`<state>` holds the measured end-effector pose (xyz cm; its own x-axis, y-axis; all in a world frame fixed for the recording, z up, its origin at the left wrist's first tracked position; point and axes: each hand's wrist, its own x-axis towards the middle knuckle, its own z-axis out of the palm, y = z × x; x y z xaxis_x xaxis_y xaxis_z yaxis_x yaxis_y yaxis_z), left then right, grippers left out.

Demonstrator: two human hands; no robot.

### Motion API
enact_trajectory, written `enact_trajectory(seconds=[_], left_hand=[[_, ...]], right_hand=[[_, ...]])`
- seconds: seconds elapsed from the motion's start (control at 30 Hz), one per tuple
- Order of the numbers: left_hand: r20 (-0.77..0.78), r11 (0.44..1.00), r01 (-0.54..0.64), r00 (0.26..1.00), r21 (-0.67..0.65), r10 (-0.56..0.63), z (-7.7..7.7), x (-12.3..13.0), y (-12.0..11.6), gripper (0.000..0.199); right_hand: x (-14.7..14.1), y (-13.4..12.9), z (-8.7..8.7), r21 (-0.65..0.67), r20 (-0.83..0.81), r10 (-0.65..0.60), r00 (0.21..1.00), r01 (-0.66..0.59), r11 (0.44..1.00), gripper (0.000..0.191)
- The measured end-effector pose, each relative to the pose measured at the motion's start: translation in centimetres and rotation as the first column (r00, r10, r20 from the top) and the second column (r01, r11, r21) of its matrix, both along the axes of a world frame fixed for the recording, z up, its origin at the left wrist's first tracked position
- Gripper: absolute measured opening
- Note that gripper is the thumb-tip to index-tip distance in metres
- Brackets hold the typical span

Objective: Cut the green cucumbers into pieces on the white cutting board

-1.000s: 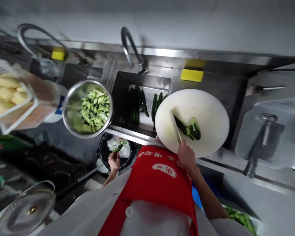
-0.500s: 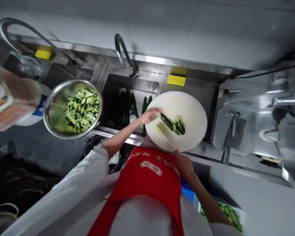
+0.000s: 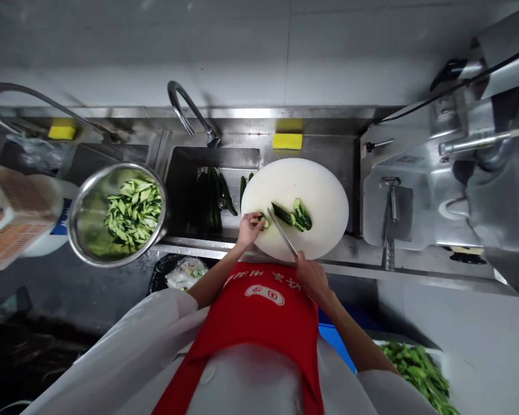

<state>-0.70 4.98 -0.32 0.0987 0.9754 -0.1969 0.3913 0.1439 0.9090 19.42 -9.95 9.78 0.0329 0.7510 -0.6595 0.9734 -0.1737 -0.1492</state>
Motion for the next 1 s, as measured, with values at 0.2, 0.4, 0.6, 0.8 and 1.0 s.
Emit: enact_trajectory(seconds=[0.2,0.4,0.6,0.8,1.0], left_hand=[[-0.105,0.972,0.022,0.994,0.233,0.002,-0.3,1.3,-3.6,0.022],[-0.343,0.795,0.442,0.886,0.416,-0.313,-0.3,-0.2,-2.0,0.027],[-0.335,0.749,0.487,0.869,0.449,-0.364,-0.5,-0.4,-1.5,0.03],[-0.27,0.744,0.442,0.897,0.501,-0.351,-0.9,-0.5,-1.8,0.029],[-0.225,0.755,0.405,0.914,0.515,-0.337,-1.6,-0.4,-1.9,0.026]], right_hand=[[-0.5,1.1,-0.4,0.004,0.022,0.111,0.994,-0.111,0.994,0.029],[-0.5,0.8,1.0,-0.06,0.078,0.175,0.981,-0.171,0.983,0.028],[-1.1,0.7,2.1,-0.107,0.074,0.165,0.983,-0.157,0.982,0.03],[-1.3,1.1,2.0,-0.104,0.063,0.156,0.986,-0.149,0.983,0.027],[-1.5,1.1,1.9,-0.093,0.042,0.126,0.991,-0.121,0.988,0.023]])
